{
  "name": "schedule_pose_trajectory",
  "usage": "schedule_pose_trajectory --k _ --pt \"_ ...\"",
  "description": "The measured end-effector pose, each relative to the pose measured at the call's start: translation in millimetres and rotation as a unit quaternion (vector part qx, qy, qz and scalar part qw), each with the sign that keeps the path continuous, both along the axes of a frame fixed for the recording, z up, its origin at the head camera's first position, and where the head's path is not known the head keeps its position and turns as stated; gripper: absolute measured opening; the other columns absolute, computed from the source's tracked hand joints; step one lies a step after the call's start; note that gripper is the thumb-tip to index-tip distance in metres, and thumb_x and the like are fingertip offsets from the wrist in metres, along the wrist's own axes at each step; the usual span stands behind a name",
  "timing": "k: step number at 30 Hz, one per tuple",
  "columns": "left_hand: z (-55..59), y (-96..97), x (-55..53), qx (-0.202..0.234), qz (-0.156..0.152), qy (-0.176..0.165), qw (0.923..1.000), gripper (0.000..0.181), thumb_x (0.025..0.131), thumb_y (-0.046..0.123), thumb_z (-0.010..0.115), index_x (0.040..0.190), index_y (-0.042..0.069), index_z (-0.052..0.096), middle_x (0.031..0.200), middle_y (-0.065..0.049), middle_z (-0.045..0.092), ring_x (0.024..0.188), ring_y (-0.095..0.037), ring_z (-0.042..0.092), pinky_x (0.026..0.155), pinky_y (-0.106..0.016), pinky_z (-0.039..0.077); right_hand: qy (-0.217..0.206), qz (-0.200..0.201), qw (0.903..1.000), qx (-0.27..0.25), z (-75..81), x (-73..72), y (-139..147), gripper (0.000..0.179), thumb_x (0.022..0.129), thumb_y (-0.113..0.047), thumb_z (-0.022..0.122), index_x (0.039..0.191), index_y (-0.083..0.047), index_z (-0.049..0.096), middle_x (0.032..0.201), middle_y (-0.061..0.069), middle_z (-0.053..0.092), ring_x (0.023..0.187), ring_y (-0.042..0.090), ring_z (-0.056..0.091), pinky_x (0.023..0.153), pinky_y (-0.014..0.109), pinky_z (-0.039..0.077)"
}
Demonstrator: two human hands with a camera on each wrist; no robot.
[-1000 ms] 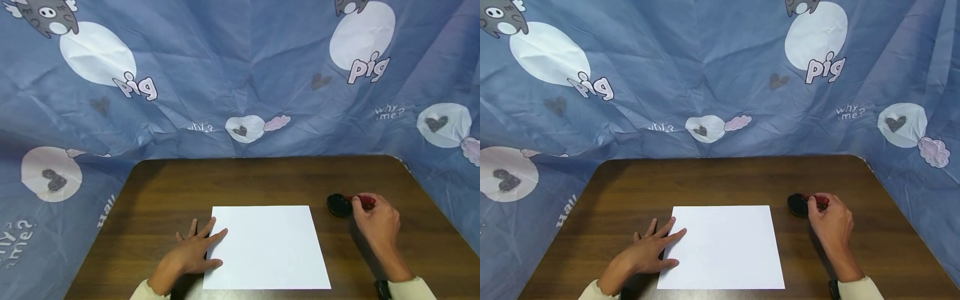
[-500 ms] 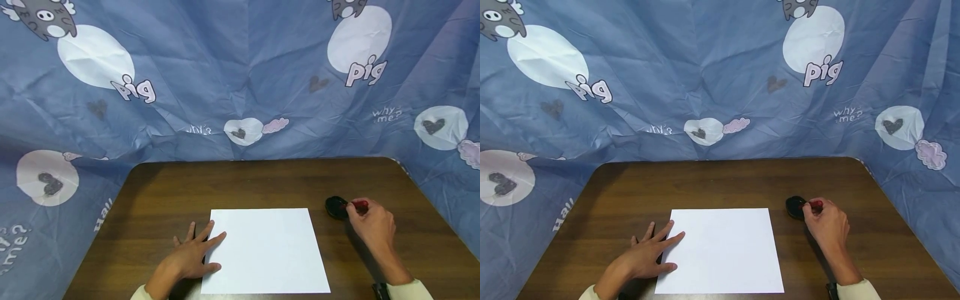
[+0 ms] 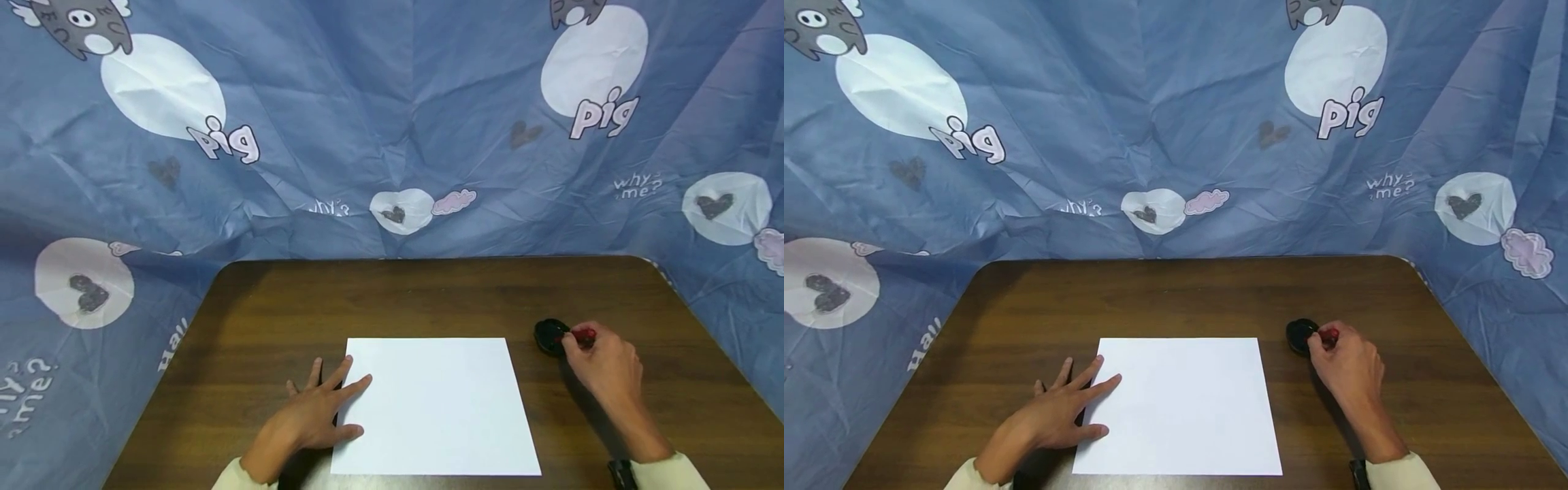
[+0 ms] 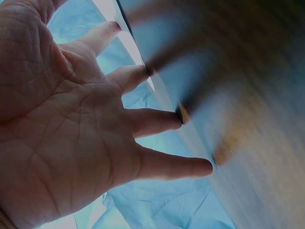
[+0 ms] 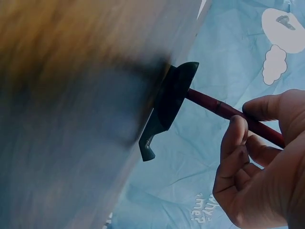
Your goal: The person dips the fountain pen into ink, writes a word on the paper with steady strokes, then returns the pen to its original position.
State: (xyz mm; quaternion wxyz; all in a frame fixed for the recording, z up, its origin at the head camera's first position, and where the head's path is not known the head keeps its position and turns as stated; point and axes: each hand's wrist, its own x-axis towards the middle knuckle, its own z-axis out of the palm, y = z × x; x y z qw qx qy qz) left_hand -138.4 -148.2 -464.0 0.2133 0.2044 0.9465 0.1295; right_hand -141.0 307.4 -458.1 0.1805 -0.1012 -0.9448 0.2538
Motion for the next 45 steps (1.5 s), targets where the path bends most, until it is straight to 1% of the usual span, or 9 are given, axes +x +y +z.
schedule_pose_trajectory --k 10,14,18,21,24,30,35,39,45 --pt "2.0 -0.6 -0.7 0.016 -0.003 -0.005 0.9999 0.077 0.086 0.054 0.071 0.154 0.037 0.038 0.166 -0.006 0.015 0.144 -0.058 0.005 0.088 -0.09 0.012 -0.046 0.001 0.9989 -0.01 0.4 -1.1 -0.6 0.026 0.095 -0.027 0.062 0.103 -0.006 0.075 0.095 0.018 0.072 0.072 0.029 0.061 0.06 0.045 0.041" --pt "1.9 -1.1 -0.3 0.019 -0.002 -0.003 0.9998 0.077 0.086 0.053 0.072 0.153 0.037 0.039 0.166 -0.007 0.015 0.144 -0.058 0.006 0.088 -0.089 0.012 -0.032 0.011 0.9994 -0.008 -1.1 -1.1 -0.9 0.022 0.093 -0.022 0.064 0.1 -0.004 0.074 0.087 0.015 0.072 0.065 0.024 0.057 0.059 0.04 0.04" --pt "1.4 -1.5 -0.6 0.019 -0.005 -0.003 0.9998 0.078 0.086 0.054 0.072 0.154 0.037 0.038 0.166 -0.007 0.015 0.144 -0.058 0.006 0.088 -0.089 0.012 0.008 0.014 0.9998 -0.01 -2.7 -0.4 -1.2 0.021 0.095 -0.019 0.066 0.097 0.001 0.072 0.078 0.013 0.069 0.06 0.02 0.055 0.056 0.034 0.039" --pt "1.5 -1.9 -1.4 0.017 -0.006 -0.001 0.9998 0.078 0.086 0.054 0.072 0.154 0.037 0.037 0.166 -0.006 0.015 0.144 -0.058 0.006 0.088 -0.089 0.013 0.048 0.007 0.9987 -0.014 -2.7 -0.8 -1.2 0.021 0.095 -0.019 0.066 0.096 0.0 0.073 0.078 0.015 0.07 0.061 0.021 0.058 0.058 0.035 0.04" --pt "1.8 -2.2 -1.8 0.014 -0.008 0.0 0.9999 0.078 0.086 0.055 0.071 0.154 0.038 0.037 0.166 -0.006 0.015 0.143 -0.058 0.007 0.088 -0.089 0.013 0.063 -0.003 0.9978 -0.018 -2.0 -1.5 -1.0 0.022 0.095 -0.021 0.065 0.097 -0.001 0.075 0.083 0.016 0.073 0.063 0.021 0.06 0.059 0.035 0.041" --pt "1.9 -1.9 -1.3 0.013 -0.008 0.0 0.9999 0.078 0.086 0.055 0.071 0.154 0.038 0.037 0.166 -0.006 0.016 0.144 -0.058 0.007 0.09 -0.088 0.013 0.052 -0.019 0.998 -0.029 -1.0 -0.3 -0.3 0.029 0.097 -0.026 0.06 0.1 -0.001 0.076 0.081 0.016 0.073 0.058 0.02 0.053 0.053 0.03 0.04" --pt "1.2 -1.6 -1.0 0.01 -0.01 0.0 0.9999 0.078 0.086 0.055 0.07 0.154 0.038 0.037 0.166 -0.006 0.016 0.144 -0.057 0.007 0.092 -0.087 0.012 0.052 -0.017 0.9981 -0.028 -1.5 -0.1 -0.3 0.026 0.095 -0.025 0.063 0.098 -0.002 0.076 0.089 0.019 0.074 0.071 0.031 0.067 0.063 0.041 0.048" --pt "1.4 -1.4 -1.7 0.007 -0.007 0.001 0.9999 0.079 0.086 0.056 0.071 0.154 0.038 0.036 0.166 -0.005 0.015 0.145 -0.056 0.007 0.093 -0.087 0.011 0.039 -0.013 0.9988 -0.026 -1.4 0.2 -0.6 0.024 0.092 -0.026 0.07 0.097 -0.002 0.073 0.09 0.02 0.073 0.077 0.037 0.068 0.068 0.05 0.046" --pt "1.5 -0.6 -1.3 0.003 -0.006 -0.002 1.0 0.078 0.086 0.056 0.071 0.154 0.039 0.036 0.167 -0.004 0.015 0.145 -0.056 0.006 0.094 -0.086 0.011 0.032 -0.005 0.9991 -0.025 -2.1 -0.6 -0.4 0.021 0.09 -0.023 0.071 0.094 -0.003 0.073 0.086 0.018 0.073 0.073 0.033 0.067 0.066 0.046 0.044"
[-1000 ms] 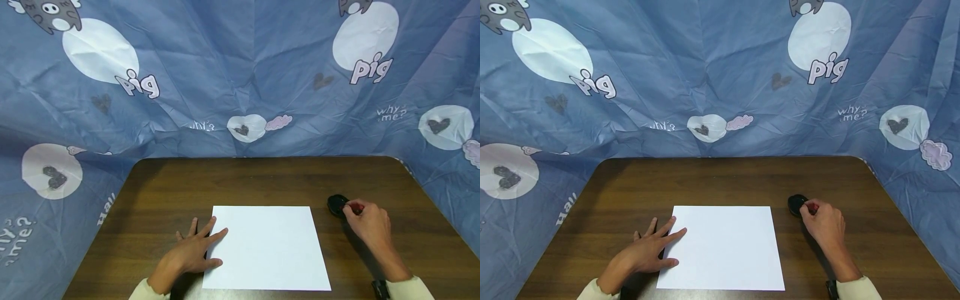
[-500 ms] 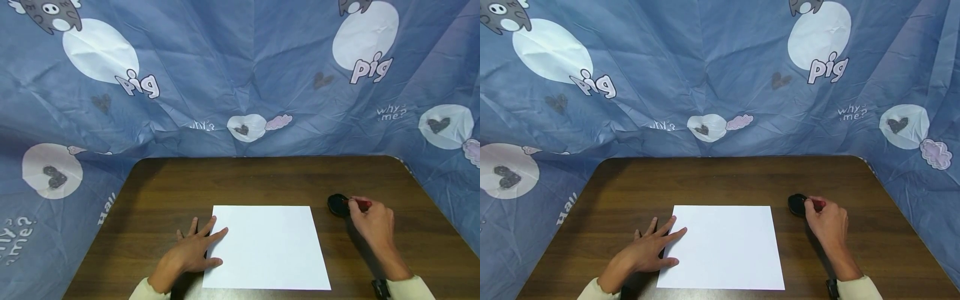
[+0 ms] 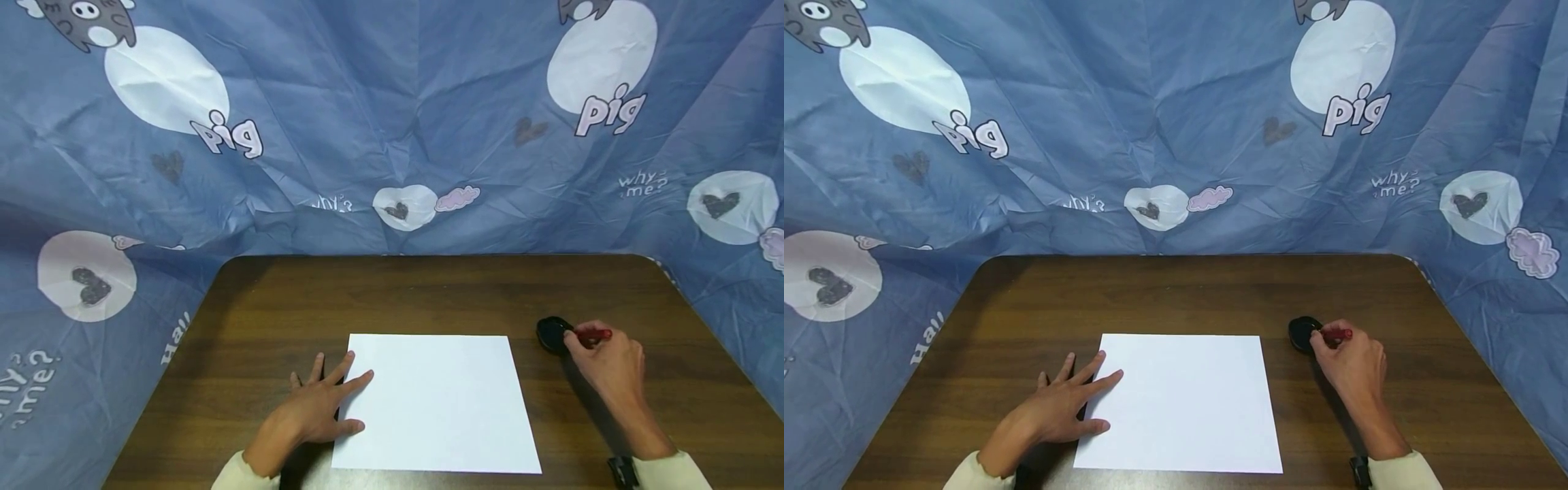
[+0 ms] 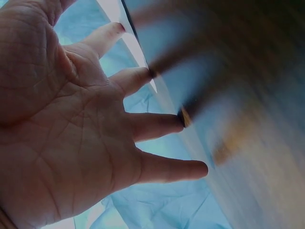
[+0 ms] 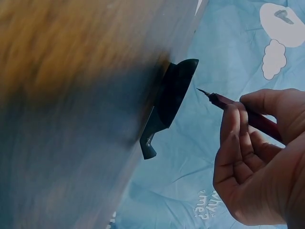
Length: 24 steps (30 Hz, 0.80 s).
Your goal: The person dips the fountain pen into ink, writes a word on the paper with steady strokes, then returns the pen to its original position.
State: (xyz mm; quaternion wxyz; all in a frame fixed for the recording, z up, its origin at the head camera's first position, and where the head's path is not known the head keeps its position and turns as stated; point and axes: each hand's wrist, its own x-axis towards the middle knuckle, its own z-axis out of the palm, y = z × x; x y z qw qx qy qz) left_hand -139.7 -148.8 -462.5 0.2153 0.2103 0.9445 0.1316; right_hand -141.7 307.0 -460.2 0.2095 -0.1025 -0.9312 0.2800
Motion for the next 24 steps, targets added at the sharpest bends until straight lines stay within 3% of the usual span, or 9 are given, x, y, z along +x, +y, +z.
schedule_pose_trajectory --k 10,14,24 --pt "0.1 0.5 -0.7 -0.005 0.0 0.002 1.0 0.078 0.086 0.056 0.071 0.154 0.039 0.037 0.166 -0.004 0.015 0.145 -0.056 0.007 0.094 -0.086 0.013 -0.01 0.001 0.9997 -0.023 0.9 2.7 -2.8 0.024 0.093 -0.022 0.066 0.101 -0.001 0.075 0.094 0.019 0.074 0.081 0.035 0.068 0.072 0.048 0.048" --pt "-0.2 -0.1 0.2 -0.002 -0.003 0.006 1.0 0.078 0.086 0.055 0.071 0.154 0.039 0.037 0.166 -0.004 0.016 0.145 -0.055 0.007 0.094 -0.086 0.013 0.0 0.003 0.9999 -0.014 1.0 2.0 -2.3 0.02 0.091 -0.021 0.068 0.098 -0.004 0.075 0.091 0.017 0.074 0.078 0.032 0.068 0.07 0.045 0.045" --pt "-0.7 -0.6 0.5 -0.004 -0.01 0.009 0.9999 0.077 0.087 0.056 0.069 0.154 0.039 0.036 0.166 -0.003 0.015 0.145 -0.054 0.007 0.094 -0.086 0.015 0.008 0.013 0.9997 0.018 1.2 0.9 0.8 0.017 0.091 -0.021 0.069 0.094 -0.004 0.071 0.084 0.016 0.073 0.072 0.035 0.066 0.066 0.051 0.044"
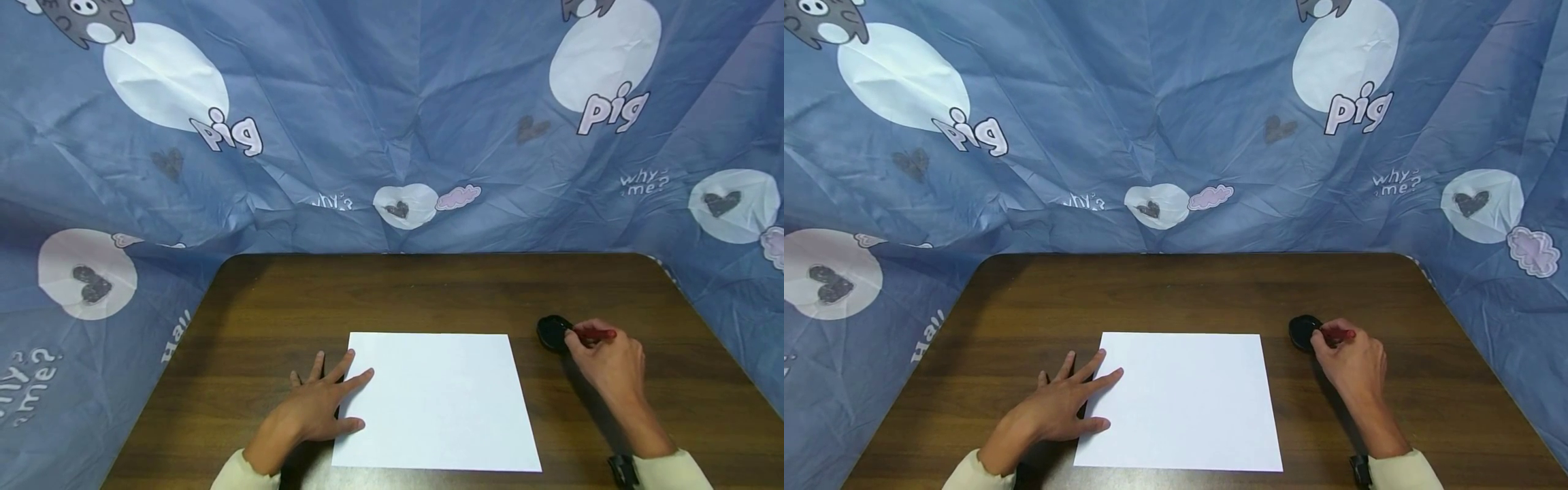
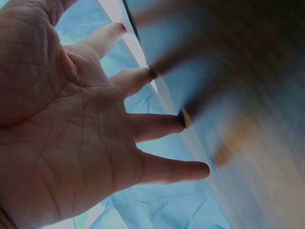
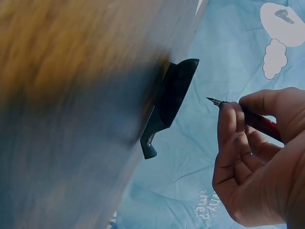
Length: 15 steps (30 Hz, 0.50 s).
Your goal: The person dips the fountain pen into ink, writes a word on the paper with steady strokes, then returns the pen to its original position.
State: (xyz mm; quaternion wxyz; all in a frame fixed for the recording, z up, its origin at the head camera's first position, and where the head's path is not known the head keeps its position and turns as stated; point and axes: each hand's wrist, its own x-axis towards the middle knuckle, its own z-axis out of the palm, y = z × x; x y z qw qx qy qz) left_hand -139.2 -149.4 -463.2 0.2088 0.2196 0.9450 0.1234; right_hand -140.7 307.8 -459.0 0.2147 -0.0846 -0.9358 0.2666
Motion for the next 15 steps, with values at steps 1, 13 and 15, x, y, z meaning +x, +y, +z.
schedule_pose_trajectory --k 1,13,15 --pt "0.0 0.0 0.1 0.0 0.0 0.0 1.0 0.077 0.087 0.056 0.069 0.154 0.039 0.036 0.166 -0.003 0.015 0.145 -0.054 0.007 0.093 -0.086 0.015 -0.001 0.0 1.0 0.003 0.0 -0.4 0.3 0.017 0.091 -0.021 0.068 0.094 -0.005 0.071 0.083 0.015 0.073 0.072 0.034 0.066 0.065 0.051 0.043" --pt "-0.5 0.8 -0.1 -0.007 0.002 0.004 1.0 0.077 0.086 0.056 0.07 0.154 0.04 0.037 0.166 -0.003 0.016 0.145 -0.055 0.009 0.093 -0.086 0.016 0.02 0.035 0.9992 -0.001 -3.2 -1.6 -0.8 0.017 0.09 -0.018 0.072 0.101 -0.005 0.073 0.09 0.018 0.072 0.075 0.032 0.065 0.065 0.043 0.041" --pt "-0.7 0.8 -0.3 -0.007 0.003 0.003 1.0 0.077 0.086 0.056 0.07 0.154 0.04 0.037 0.166 -0.003 0.017 0.145 -0.055 0.009 0.093 -0.086 0.016 0.024 0.04 0.9989 -0.001 -3.5 -2.2 -0.5 0.017 0.088 -0.016 0.074 0.101 -0.004 0.074 0.091 0.019 0.072 0.078 0.036 0.065 0.067 0.045 0.04"
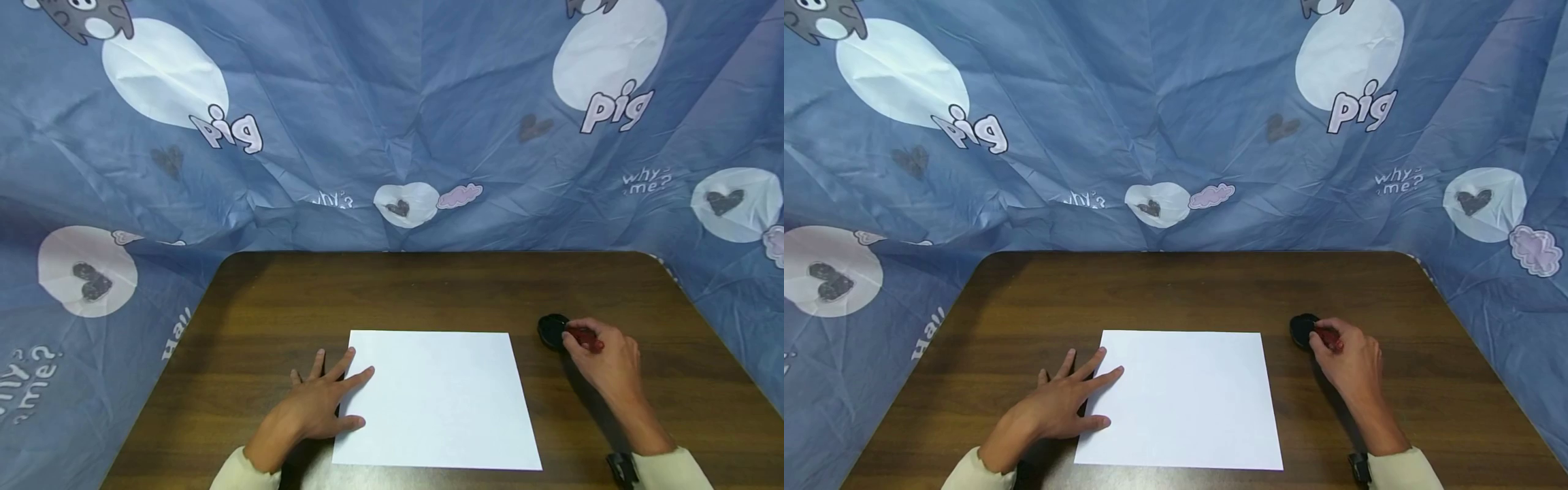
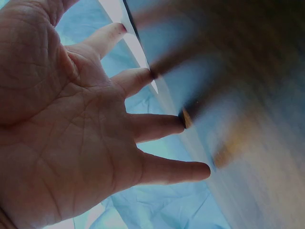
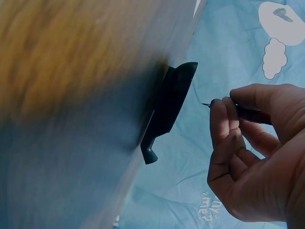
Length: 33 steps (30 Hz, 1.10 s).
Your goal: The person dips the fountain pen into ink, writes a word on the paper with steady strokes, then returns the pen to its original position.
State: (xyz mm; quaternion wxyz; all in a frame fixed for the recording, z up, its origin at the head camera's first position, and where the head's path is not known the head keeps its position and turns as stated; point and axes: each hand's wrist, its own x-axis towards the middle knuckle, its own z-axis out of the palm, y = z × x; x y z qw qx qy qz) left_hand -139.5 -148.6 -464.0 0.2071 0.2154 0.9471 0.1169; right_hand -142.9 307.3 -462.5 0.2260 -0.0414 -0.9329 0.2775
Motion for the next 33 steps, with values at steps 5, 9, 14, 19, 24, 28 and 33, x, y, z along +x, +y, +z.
schedule_pose_trajectory --k 5,9,14,19,24,28,33 --pt "-0.6 -1.1 -0.1 0.003 0.003 -0.004 1.0 0.077 0.087 0.056 0.07 0.154 0.04 0.037 0.166 -0.003 0.016 0.145 -0.054 0.008 0.093 -0.086 0.015 -0.018 -0.02 0.9996 -0.008 1.8 -1.1 -1 0.017 0.088 -0.02 0.073 0.097 -0.006 0.074 0.093 0.019 0.073 0.084 0.04 0.066 0.071 0.053 0.044" --pt "-0.6 -1.9 0.0 0.004 0.003 -0.005 1.0 0.077 0.087 0.056 0.07 0.154 0.039 0.037 0.166 -0.003 0.015 0.145 -0.055 0.007 0.094 -0.086 0.015 -0.018 -0.04 0.999 -0.014 2.4 -1.9 -2 0.018 0.089 -0.025 0.071 0.089 -0.007 0.074 0.086 0.015 0.073 0.079 0.037 0.068 0.07 0.053 0.047" --pt "-0.2 -2.2 0.0 0.001 0.001 -0.005 1.0 0.077 0.087 0.057 0.069 0.154 0.039 0.037 0.166 -0.003 0.015 0.145 -0.055 0.008 0.094 -0.086 0.015 -0.01 -0.055 0.9983 -0.017 3.6 -2.6 -5 0.021 0.09 -0.027 0.069 0.086 -0.006 0.073 0.084 0.015 0.073 0.075 0.036 0.068 0.068 0.051 0.047" --pt "0.1 -1.7 -0.4 -0.001 0.003 -0.007 1.0 0.077 0.086 0.058 0.069 0.154 0.04 0.037 0.167 -0.003 0.015 0.146 -0.054 0.007 0.095 -0.086 0.014 -0.001 -0.073 0.9971 -0.021 5.3 -3.0 -8 0.023 0.09 -0.028 0.068 0.085 -0.007 0.073 0.083 0.015 0.073 0.074 0.036 0.069 0.071 0.053 0.048" --pt "0.1 -1.5 -0.1 -0.001 0.002 -0.003 1.0 0.077 0.086 0.058 0.07 0.153 0.04 0.038 0.166 -0.003 0.017 0.145 -0.054 0.009 0.094 -0.086 0.015 0.006 -0.078 0.9966 -0.026 6.6 -3.3 -11 0.023 0.09 -0.029 0.068 0.085 -0.007 0.073 0.082 0.014 0.073 0.072 0.034 0.069 0.069 0.05 0.05" --pt "0.1 -1.7 -0.2 -0.007 0.005 0.001 1.0 0.078 0.085 0.059 0.07 0.153 0.04 0.037 0.166 -0.004 0.017 0.145 -0.055 0.01 0.094 -0.086 0.015 0.01 -0.08 0.9963 -0.028 7.7 -4.4 -13 0.022 0.089 -0.029 0.068 0.085 -0.007 0.072 0.08 0.012 0.073 0.07 0.032 0.069 0.065 0.045 0.05" --pt "0.7 -1.1 -1.0 -0.011 0.007 0.002 0.9999 0.078 0.085 0.059 0.07 0.153 0.041 0.037 0.166 -0.003 0.017 0.145 -0.055 0.011 0.093 -0.086 0.016 0.026 -0.083 0.996 -0.022 10.0 -6.6 -15 0.021 0.089 -0.027 0.069 0.081 -0.008 0.072 0.076 0.01 0.072 0.065 0.027 0.067 0.059 0.035 0.047"
